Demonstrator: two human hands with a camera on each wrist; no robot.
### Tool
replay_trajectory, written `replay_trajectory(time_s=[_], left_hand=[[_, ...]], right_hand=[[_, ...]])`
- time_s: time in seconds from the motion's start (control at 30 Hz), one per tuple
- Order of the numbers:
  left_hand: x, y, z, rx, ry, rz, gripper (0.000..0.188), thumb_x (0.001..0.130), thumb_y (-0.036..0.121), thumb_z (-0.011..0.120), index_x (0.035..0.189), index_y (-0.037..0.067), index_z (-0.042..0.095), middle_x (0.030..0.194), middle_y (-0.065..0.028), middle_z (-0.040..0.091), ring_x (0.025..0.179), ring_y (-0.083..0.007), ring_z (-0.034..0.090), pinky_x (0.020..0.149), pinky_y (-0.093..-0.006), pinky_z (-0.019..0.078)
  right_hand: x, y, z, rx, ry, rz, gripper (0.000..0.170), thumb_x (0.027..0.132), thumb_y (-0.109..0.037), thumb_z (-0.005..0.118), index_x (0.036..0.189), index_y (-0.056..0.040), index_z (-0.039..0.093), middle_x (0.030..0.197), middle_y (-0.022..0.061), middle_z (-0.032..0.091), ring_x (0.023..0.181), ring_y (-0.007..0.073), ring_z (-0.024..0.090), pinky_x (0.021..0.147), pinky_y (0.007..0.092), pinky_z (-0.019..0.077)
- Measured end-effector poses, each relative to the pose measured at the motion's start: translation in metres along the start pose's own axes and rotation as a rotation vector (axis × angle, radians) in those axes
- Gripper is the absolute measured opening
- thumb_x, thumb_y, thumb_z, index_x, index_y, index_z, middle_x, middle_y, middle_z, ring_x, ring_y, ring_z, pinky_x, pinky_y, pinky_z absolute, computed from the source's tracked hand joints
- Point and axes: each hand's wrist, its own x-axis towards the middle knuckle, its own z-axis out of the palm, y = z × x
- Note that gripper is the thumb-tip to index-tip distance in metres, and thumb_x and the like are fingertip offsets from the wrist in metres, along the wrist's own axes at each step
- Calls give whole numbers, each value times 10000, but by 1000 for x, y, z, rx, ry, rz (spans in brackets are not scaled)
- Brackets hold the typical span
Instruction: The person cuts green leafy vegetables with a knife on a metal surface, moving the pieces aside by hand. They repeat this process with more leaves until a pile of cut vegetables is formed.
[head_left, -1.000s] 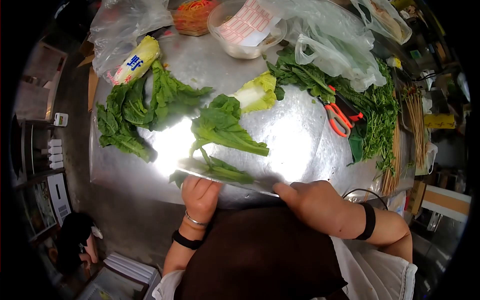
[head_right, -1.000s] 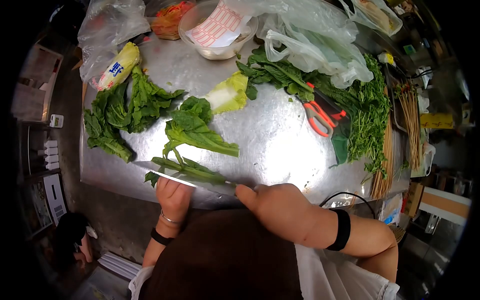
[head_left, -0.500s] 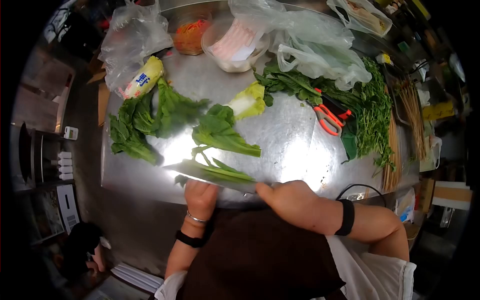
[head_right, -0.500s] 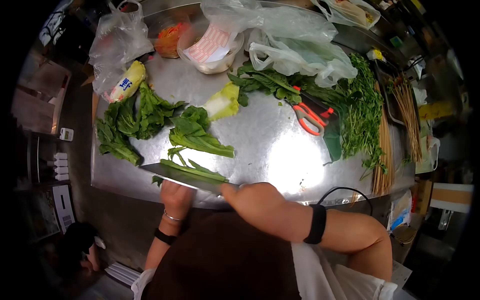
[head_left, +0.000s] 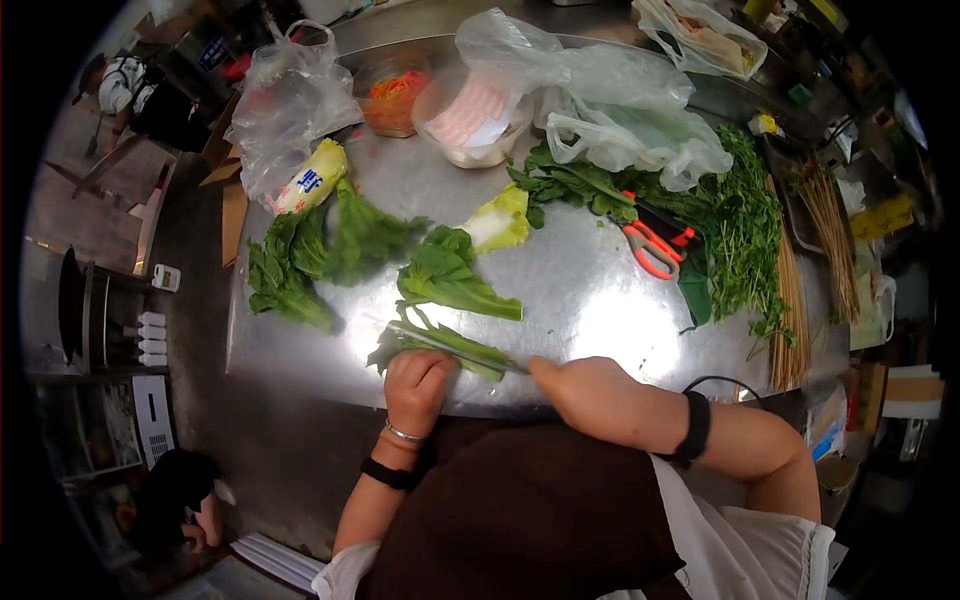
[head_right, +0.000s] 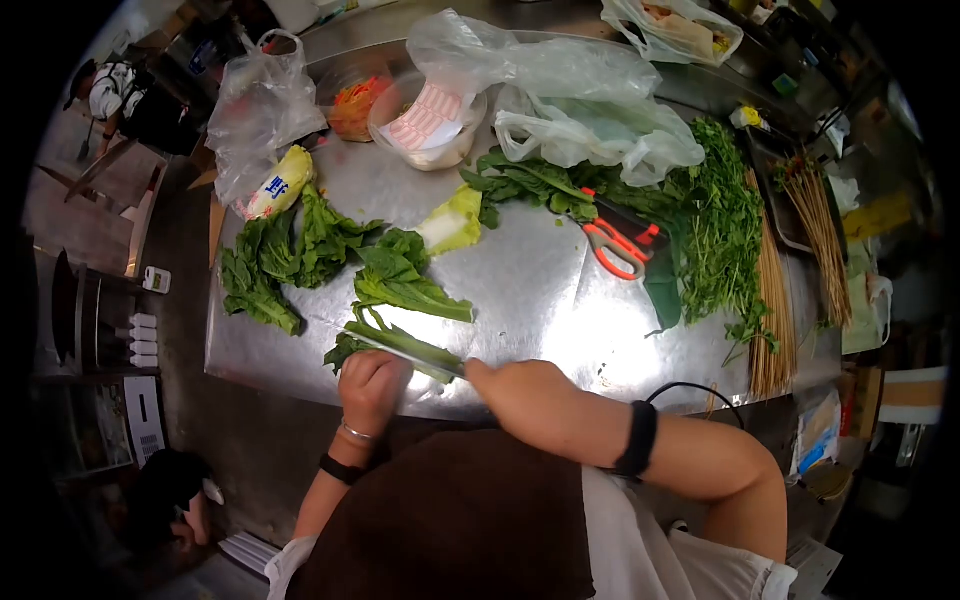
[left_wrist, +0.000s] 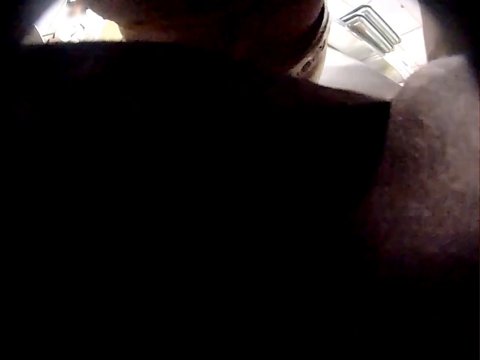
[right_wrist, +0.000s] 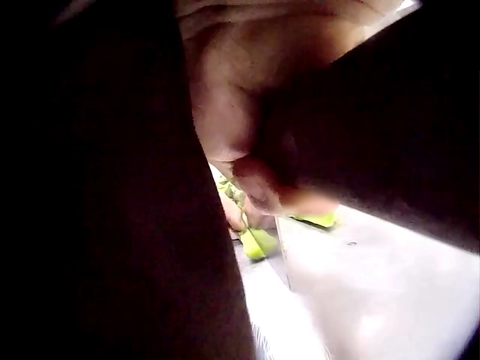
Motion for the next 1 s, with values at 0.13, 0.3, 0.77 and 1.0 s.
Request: replay_trajectory(time_s=[0.13,0.3,0.77,1.0], left_hand=[[5,5,-18,-54,-54,25,218,760,10,708,973,57,721,1018,-77,689,937,-299,665,822,-416,529],[9,13,-30,-32,-104,8,285,777,25,702,1061,53,716,1070,-80,683,993,-308,662,894,-444,523],[51,-31,-70,308,-150,-29,308,802,-23,637,1039,140,748,1171,-62,690,1195,-338,623,1120,-594,407],[81,-7,36,82,-102,94,316,850,106,625,1152,85,717,1204,-70,707,1177,-279,634,1060,-459,473]], right_hand=[[-35,15,-11,170,154,37,159,1018,-132,594,1143,-53,534,702,211,619,672,444,646,589,513,473],[-56,12,-36,312,319,165,165,1022,-101,618,1095,-16,498,762,194,669,695,438,651,604,460,487],[-65,25,-36,288,443,117,143,1023,-78,638,1048,15,532,703,136,611,569,227,537,553,342,438],[-58,13,-49,301,410,201,135,998,-72,658,1051,-7,553,747,169,667,612,348,633,569,386,482]])
